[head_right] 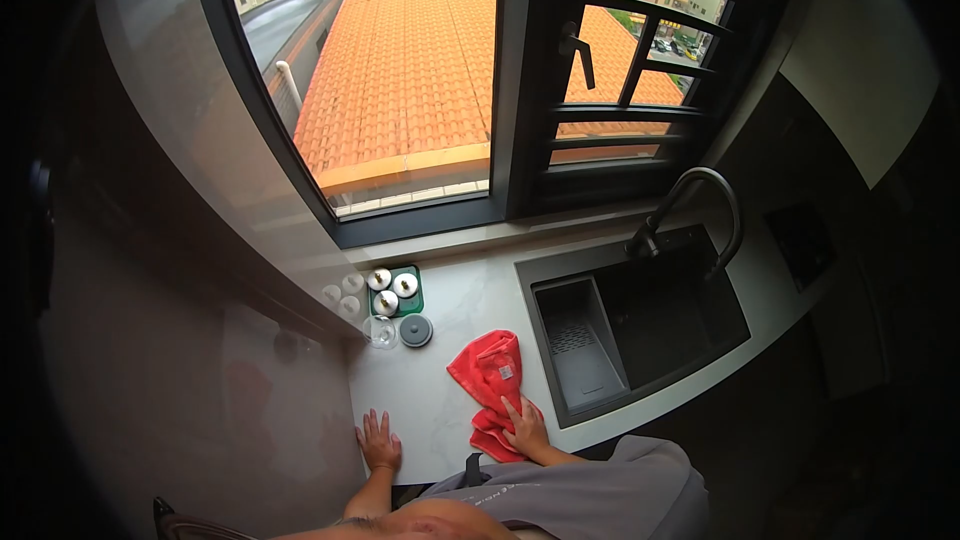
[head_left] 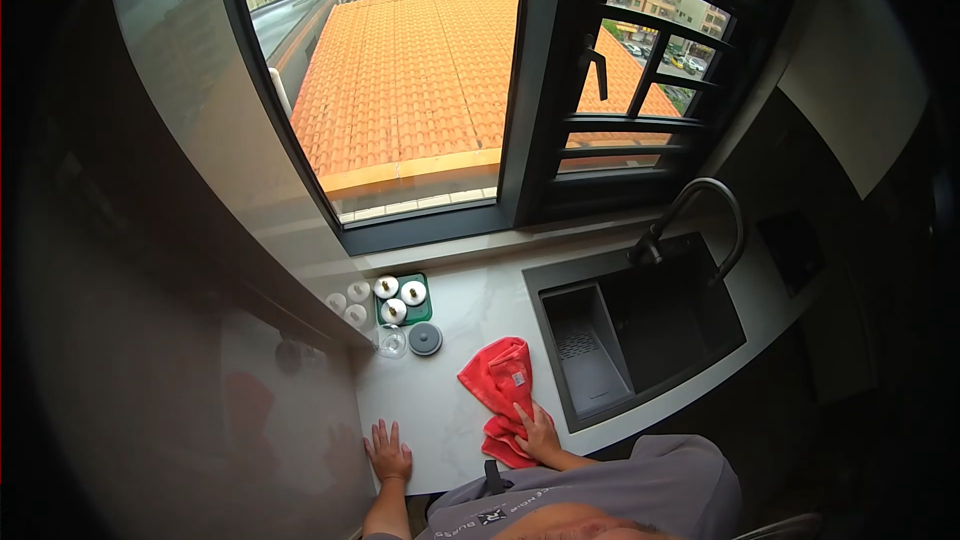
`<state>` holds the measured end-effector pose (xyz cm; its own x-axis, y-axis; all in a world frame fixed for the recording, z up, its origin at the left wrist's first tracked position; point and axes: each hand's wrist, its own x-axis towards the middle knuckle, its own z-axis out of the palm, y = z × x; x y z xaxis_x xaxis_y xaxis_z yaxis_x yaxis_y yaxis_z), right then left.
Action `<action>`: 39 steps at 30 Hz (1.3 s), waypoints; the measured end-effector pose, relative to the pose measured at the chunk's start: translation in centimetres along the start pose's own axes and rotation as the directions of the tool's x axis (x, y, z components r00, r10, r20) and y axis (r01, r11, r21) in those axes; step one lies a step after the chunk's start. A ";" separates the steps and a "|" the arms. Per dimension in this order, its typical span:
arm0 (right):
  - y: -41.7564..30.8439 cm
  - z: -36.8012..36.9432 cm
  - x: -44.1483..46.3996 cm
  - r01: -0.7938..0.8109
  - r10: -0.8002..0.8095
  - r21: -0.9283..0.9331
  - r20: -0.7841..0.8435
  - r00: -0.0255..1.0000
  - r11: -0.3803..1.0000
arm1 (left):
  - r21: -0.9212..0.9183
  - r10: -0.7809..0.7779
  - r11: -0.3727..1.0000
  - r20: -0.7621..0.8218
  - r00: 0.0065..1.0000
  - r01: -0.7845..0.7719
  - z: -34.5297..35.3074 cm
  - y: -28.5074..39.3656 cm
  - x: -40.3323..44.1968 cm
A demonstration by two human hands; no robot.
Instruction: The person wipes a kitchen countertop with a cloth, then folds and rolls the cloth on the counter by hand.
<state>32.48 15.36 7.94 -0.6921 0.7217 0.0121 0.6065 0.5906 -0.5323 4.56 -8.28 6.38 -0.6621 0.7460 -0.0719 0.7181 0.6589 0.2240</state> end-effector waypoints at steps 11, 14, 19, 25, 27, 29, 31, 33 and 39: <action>0.9 1.2 18.9 -0.225 0.225 0.015 -0.045 0.973 0.974 | 0.008 0.005 1.000 0.001 1.000 -0.005 0.4 -0.2 0.3; 0.7 -0.7 20.9 -0.199 0.198 0.008 0.060 0.978 0.980 | 0.015 0.004 1.000 0.016 1.000 -0.004 0.0 -0.2 -0.1; 0.7 -0.3 15.8 -0.124 0.126 0.081 -0.029 0.992 0.989 | 0.022 0.001 1.000 0.022 1.000 -0.001 0.4 -0.3 0.0; -0.9 -0.1 5.5 -0.099 0.100 0.043 -0.033 0.994 0.994 | 0.029 0.010 1.000 0.024 1.000 -0.010 0.4 -0.4 0.0; -1.2 -0.4 4.0 -0.100 0.100 -0.005 0.007 0.995 0.995 | 0.029 0.005 1.000 0.025 1.000 -0.006 0.4 -0.3 0.1; -1.1 -0.4 5.3 -0.105 0.105 -0.022 0.015 0.994 0.994 | 0.028 0.005 1.000 0.027 1.000 -0.005 0.3 -0.3 0.0; -0.9 -0.7 8.2 -0.097 0.099 -0.049 0.021 0.995 0.994 | 0.025 0.010 1.000 0.019 1.000 -0.011 0.2 -0.1 0.3; -0.6 -0.7 12.1 -0.095 0.094 -0.047 -0.015 0.995 0.994 | 0.012 -0.003 1.000 0.022 1.000 0.003 -0.1 0.1 0.1; 0.7 -0.4 20.9 -0.163 0.163 -0.021 -0.011 0.987 0.986 | 0.012 0.000 1.000 0.009 1.000 0.000 -0.1 0.1 0.0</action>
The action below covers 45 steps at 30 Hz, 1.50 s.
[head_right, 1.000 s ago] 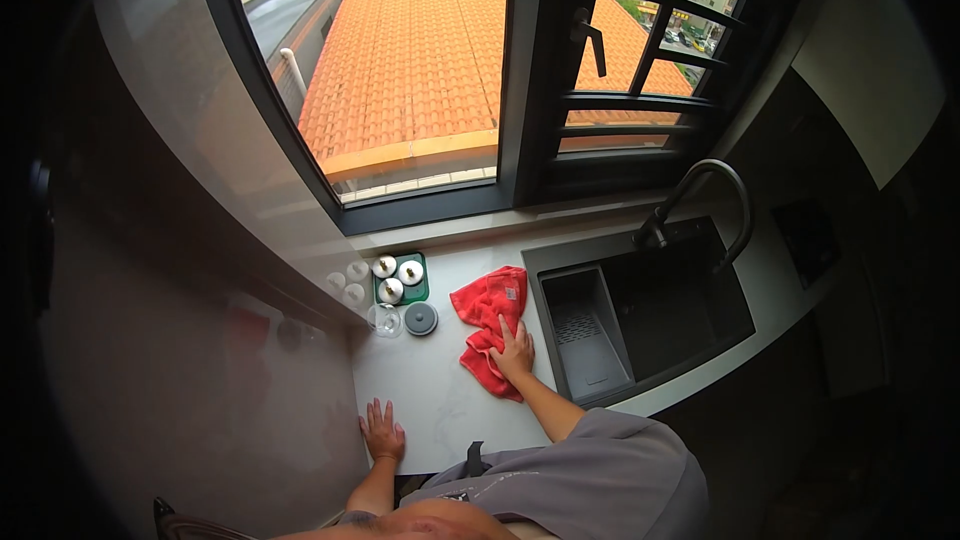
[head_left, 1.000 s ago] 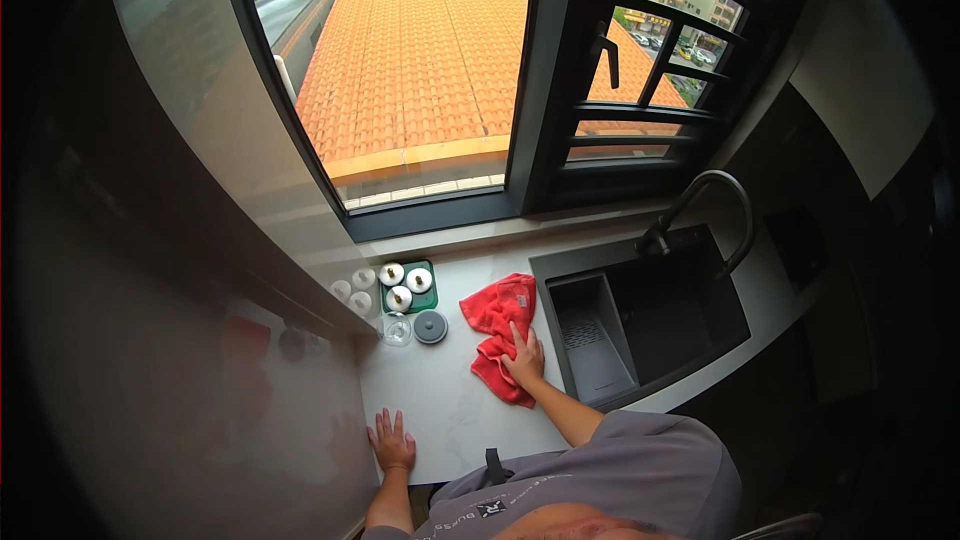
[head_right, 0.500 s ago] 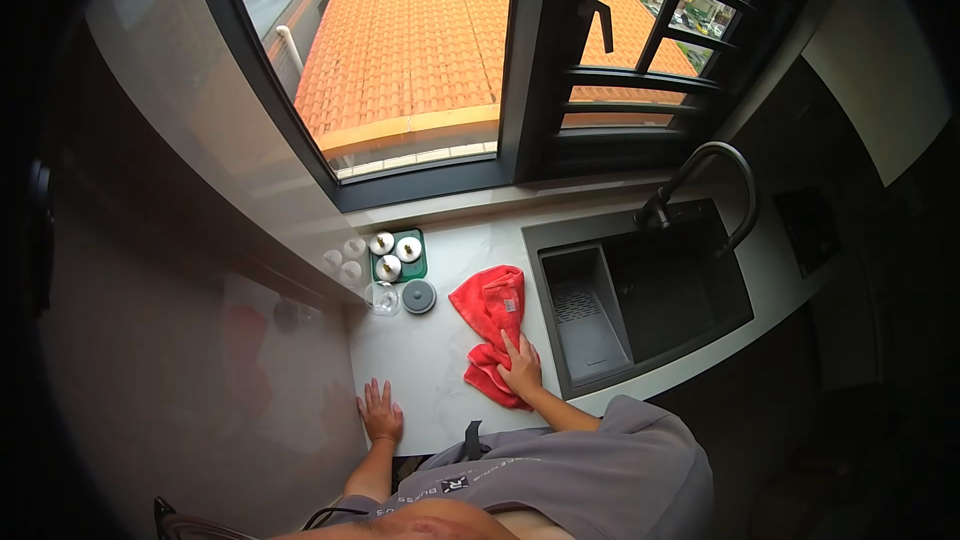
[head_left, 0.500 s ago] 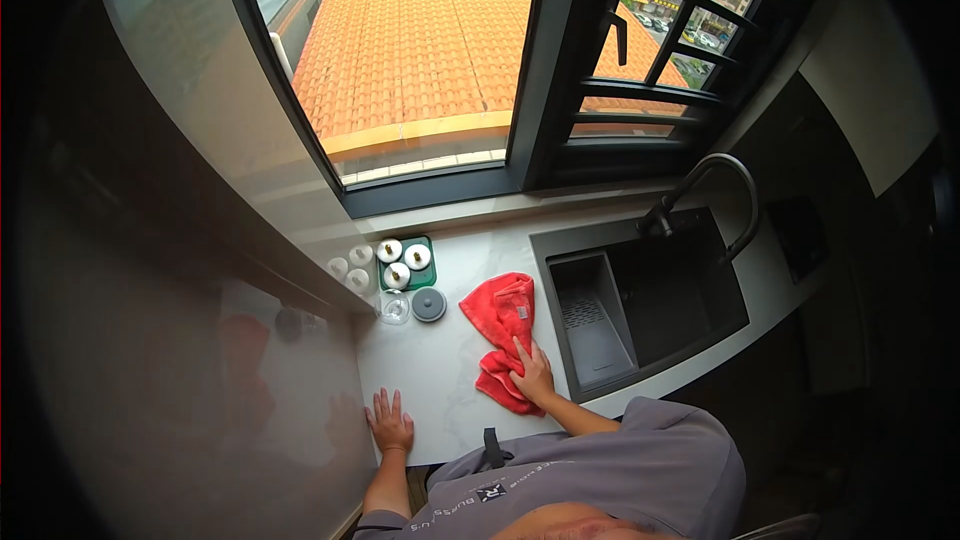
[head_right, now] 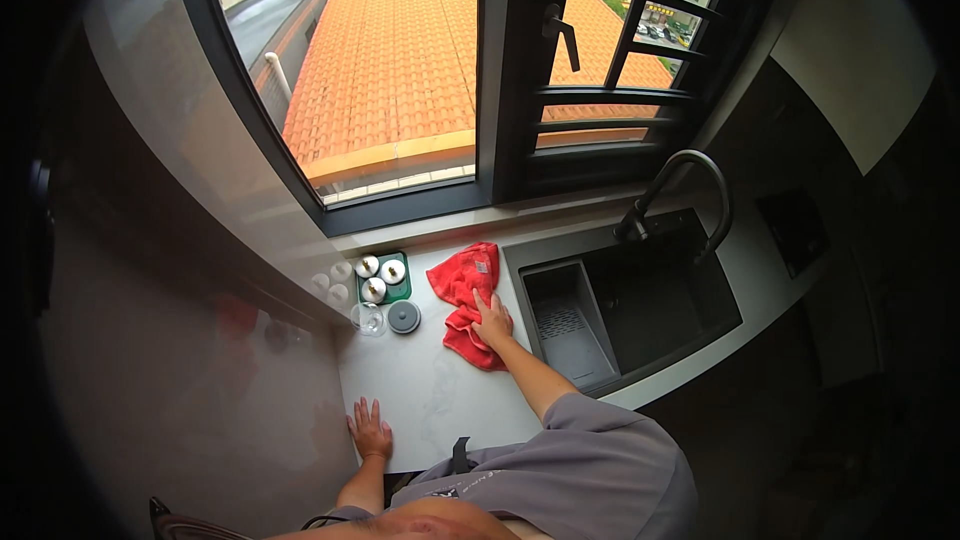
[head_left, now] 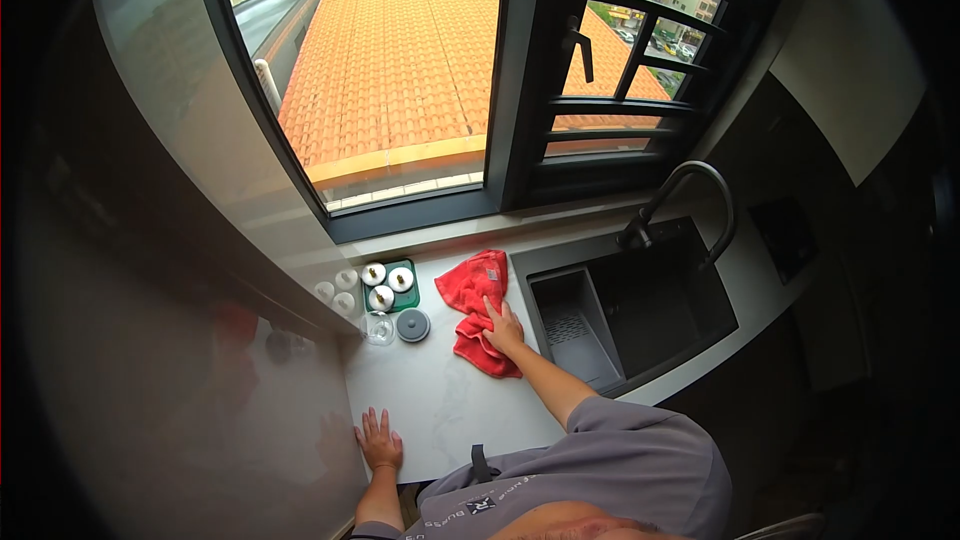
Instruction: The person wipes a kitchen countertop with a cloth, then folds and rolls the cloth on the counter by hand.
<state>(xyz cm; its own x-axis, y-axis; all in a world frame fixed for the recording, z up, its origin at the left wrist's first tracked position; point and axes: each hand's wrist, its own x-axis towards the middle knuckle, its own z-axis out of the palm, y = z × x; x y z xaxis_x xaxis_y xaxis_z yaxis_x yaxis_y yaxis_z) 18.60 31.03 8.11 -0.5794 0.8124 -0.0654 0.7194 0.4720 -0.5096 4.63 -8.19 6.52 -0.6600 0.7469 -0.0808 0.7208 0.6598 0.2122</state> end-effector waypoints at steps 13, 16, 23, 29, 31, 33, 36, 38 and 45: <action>2.3 -0.4 -18.3 0.115 -0.114 -0.047 0.030 0.993 0.992 | -0.008 -0.001 1.000 0.000 1.000 0.001 0.2 -0.3 -0.2; 1.8 0.4 -14.4 0.134 -0.139 -0.119 -0.034 0.990 0.984 | -0.006 -0.005 1.000 0.011 1.000 0.005 0.1 -0.3 -0.1; 1.2 -0.1 0.5 0.065 -0.062 -0.096 0.031 0.998 0.993 | -0.002 -0.002 1.000 0.002 1.000 0.002 0.0 0.1 -0.3; 1.7 0.9 -5.5 0.061 -0.061 -0.028 -0.008 0.998 0.998 | -0.006 -0.009 1.000 0.003 1.000 0.009 0.2 0.1 0.1; 2.0 0.9 -11.1 0.078 -0.078 0.013 0.002 0.997 0.997 | -0.010 -0.005 1.000 0.016 1.000 0.005 0.0 -0.1 -0.6; 2.4 0.3 -16.6 0.099 -0.100 0.024 0.049 0.994 0.995 | -0.017 -0.012 1.000 0.007 1.000 0.012 0.1 0.1 -0.1; 2.9 0.2 -21.9 0.133 -0.132 -0.012 0.060 0.990 0.991 | -0.011 -0.008 1.000 0.008 1.000 0.008 0.2 0.0 -0.1; 2.8 0.1 -20.9 0.117 -0.114 -0.037 0.080 0.990 0.992 | -0.008 -0.001 1.000 0.011 1.000 0.001 0.3 -0.1 -0.2; 1.2 0.6 -7.7 0.093 -0.090 -0.052 0.053 0.994 0.994 | -0.006 0.003 1.000 0.003 1.000 -0.003 0.3 -0.1 -0.1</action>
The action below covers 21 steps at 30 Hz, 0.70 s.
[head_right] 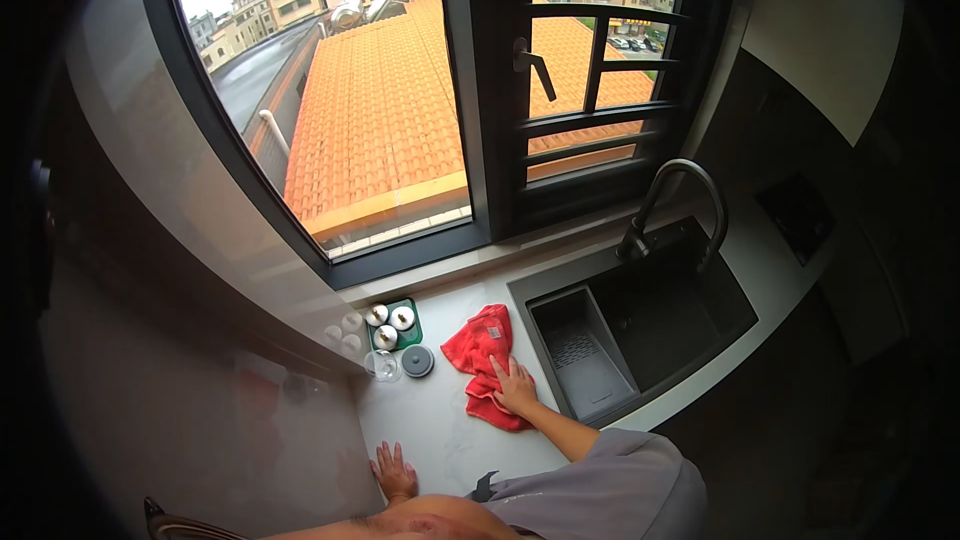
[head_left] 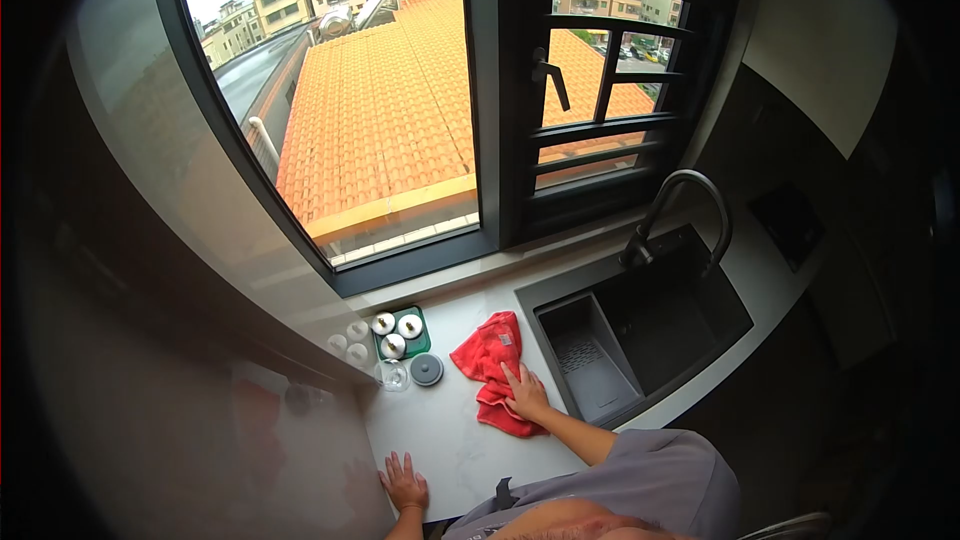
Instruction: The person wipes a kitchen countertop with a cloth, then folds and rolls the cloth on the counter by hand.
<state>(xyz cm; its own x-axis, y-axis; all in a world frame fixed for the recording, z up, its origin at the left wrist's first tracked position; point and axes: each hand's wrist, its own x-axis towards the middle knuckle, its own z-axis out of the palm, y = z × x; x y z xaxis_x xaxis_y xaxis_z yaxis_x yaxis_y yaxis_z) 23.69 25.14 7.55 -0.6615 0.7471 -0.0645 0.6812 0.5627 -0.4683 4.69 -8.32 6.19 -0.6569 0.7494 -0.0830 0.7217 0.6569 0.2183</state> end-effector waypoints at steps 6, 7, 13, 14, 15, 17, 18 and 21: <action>-0.8 -0.7 6.2 -0.045 0.044 0.020 0.042 0.998 0.999 | 0.003 -0.010 1.000 0.001 1.000 0.010 0.0 0.1 -0.1; -0.7 -0.7 6.0 -0.045 0.044 0.029 0.041 0.998 0.999 | 0.000 -0.009 1.000 0.006 1.000 0.009 0.0 0.1 0.0; 0.4 -0.3 -6.7 -0.010 -0.002 0.142 0.083 0.997 0.990 | 0.004 -0.001 1.000 0.012 1.000 0.001 0.3 -0.2 0.1; 0.8 -0.1 -9.2 0.019 -0.027 0.134 0.063 0.998 0.991 | 0.010 -0.008 1.000 0.012 1.000 0.008 0.3 -0.2 0.1; 1.0 0.0 -11.0 0.045 -0.051 0.126 0.046 0.998 0.991 | 0.016 -0.016 1.000 0.017 1.000 0.016 0.4 -0.2 0.0; 1.0 0.0 -11.8 0.020 -0.025 0.086 0.060 0.998 0.996 | 0.011 -0.012 1.000 0.025 1.000 0.012 0.1 0.0 0.2; 0.8 0.3 -11.8 0.007 -0.010 0.056 0.057 0.998 0.998 | 0.015 -0.005 1.000 0.014 1.000 0.004 -0.1 0.1 0.1; 0.1 0.3 -7.2 0.007 -0.007 0.047 0.006 1.000 0.999 | -0.005 -0.014 1.000 0.029 0.999 0.014 -0.7 0.5 0.2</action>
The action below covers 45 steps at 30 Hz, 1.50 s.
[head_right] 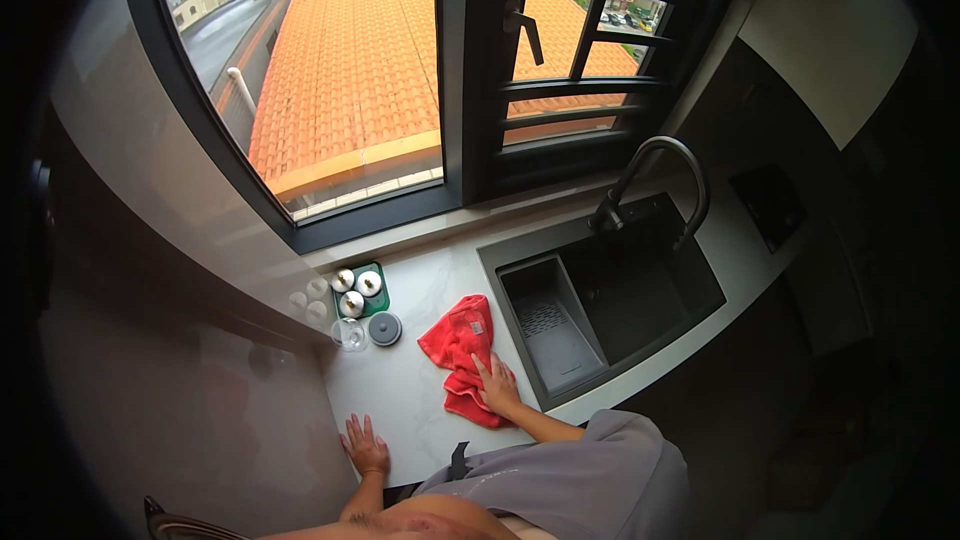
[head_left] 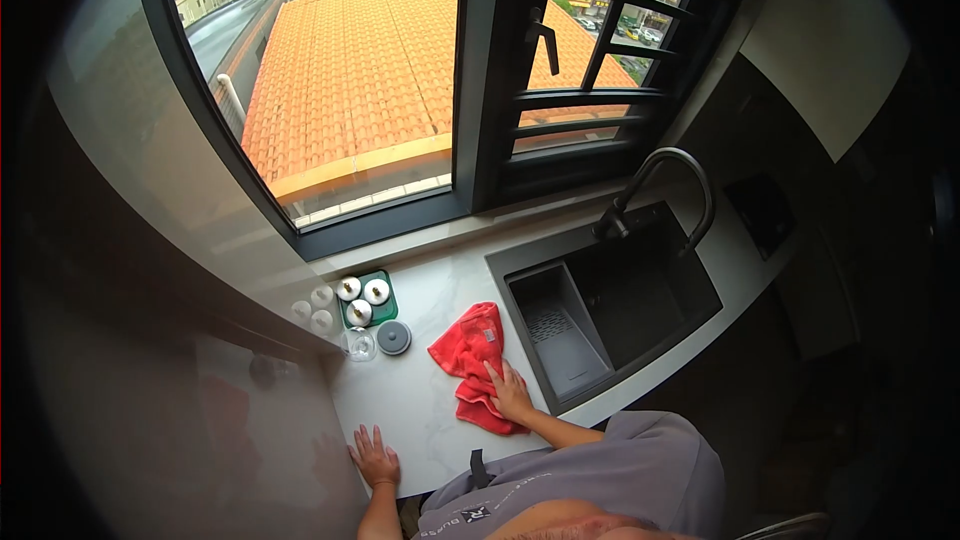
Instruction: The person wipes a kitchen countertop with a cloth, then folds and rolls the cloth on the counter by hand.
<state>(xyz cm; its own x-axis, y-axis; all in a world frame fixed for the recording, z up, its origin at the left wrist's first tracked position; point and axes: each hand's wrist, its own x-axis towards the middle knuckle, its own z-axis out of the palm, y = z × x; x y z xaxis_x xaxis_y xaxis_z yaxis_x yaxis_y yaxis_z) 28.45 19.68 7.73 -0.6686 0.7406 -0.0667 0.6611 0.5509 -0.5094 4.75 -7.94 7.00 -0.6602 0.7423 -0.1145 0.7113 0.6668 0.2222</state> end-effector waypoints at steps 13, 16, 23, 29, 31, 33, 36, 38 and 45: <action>-0.2 0.5 8.6 -0.051 0.065 0.177 -0.078 0.995 0.983 | -0.005 0.011 1.000 -0.021 1.000 -0.011 0.4 -0.1 0.0; -0.1 0.3 0.0 0.010 -0.004 0.146 -0.038 0.999 0.989 | -0.002 0.015 1.000 -0.038 0.999 -0.016 0.5 -0.2 0.0; 0.8 -0.2 -2.3 0.070 -0.072 0.023 0.072 0.995 0.997 | 0.003 0.026 1.000 -0.042 0.999 -0.026 0.7 -0.2 0.1; 0.1 1.2 12.9 0.070 -0.075 -0.062 -0.072 0.995 0.996 | 0.001 0.016 1.000 -0.028 0.999 -0.016 0.4 -0.2 -0.5; -0.2 0.8 16.2 -0.029 0.028 -0.007 -0.076 0.997 1.000 | -0.002 0.045 0.999 -0.028 0.999 -0.045 1.0 -0.3 0.1; -1.1 1.0 16.2 -0.078 0.077 -0.013 -0.085 0.993 0.997 | 0.092 0.101 0.992 -0.119 0.988 -0.091 1.9 -0.7 -0.2; -1.7 1.2 11.9 -0.074 0.075 0.025 -0.054 0.996 0.997 | 0.146 0.070 0.988 -0.193 0.979 -0.042 3.0 0.2 0.3; -1.2 3.4 7.1 -0.011 0.013 0.036 -0.056 0.998 0.999 | 0.011 0.146 0.989 -0.200 0.969 -0.147 2.4 2.9 1.7; -0.3 3.3 -1.4 -0.104 -0.102 0.581 0.311 0.945 0.807 | -0.465 0.260 0.858 0.026 0.965 -0.218 3.9 19.7 7.5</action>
<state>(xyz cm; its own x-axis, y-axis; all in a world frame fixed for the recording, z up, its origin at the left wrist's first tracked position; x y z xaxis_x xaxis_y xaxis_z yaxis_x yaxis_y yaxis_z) 28.05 17.24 5.10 -0.8050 0.5243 -0.2776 0.4050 0.1437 -0.9029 14.76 11.05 6.76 -0.4462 0.8915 -0.0784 0.6423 0.3800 0.6656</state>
